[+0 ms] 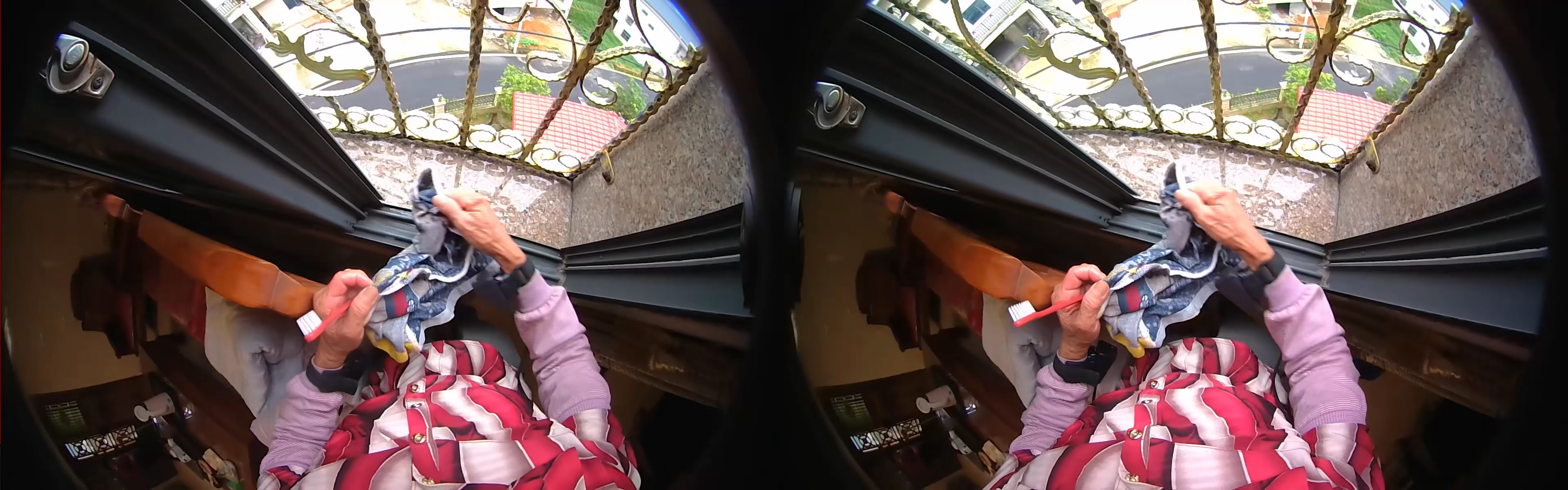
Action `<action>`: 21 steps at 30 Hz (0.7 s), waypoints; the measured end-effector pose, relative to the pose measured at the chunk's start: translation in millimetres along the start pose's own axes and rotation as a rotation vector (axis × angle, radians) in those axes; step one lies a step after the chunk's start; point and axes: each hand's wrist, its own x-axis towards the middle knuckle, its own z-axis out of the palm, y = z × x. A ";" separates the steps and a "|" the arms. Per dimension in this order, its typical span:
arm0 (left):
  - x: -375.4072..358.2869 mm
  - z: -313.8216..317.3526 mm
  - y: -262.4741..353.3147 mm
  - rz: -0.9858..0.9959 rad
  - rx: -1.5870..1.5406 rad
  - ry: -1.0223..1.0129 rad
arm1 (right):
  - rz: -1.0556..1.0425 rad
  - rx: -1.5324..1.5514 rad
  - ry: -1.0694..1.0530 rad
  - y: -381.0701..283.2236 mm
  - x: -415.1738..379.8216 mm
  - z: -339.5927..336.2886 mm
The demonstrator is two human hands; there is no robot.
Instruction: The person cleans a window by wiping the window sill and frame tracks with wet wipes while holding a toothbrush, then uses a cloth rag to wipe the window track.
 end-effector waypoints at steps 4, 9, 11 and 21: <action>-3.4 2.7 1.1 -0.034 0.044 0.037 | -0.257 -0.427 -0.143 46.1 42.6 86.7; -3.9 3.1 -0.6 -0.023 0.056 0.060 | -0.222 -0.578 -0.113 38.3 38.2 97.4; -3.0 3.0 -7.2 0.040 0.099 0.102 | -0.353 -0.586 -0.014 34.2 28.2 90.0; -1.2 6.4 -12.9 0.041 0.047 0.120 | -0.169 -0.869 0.084 47.4 -28.2 43.7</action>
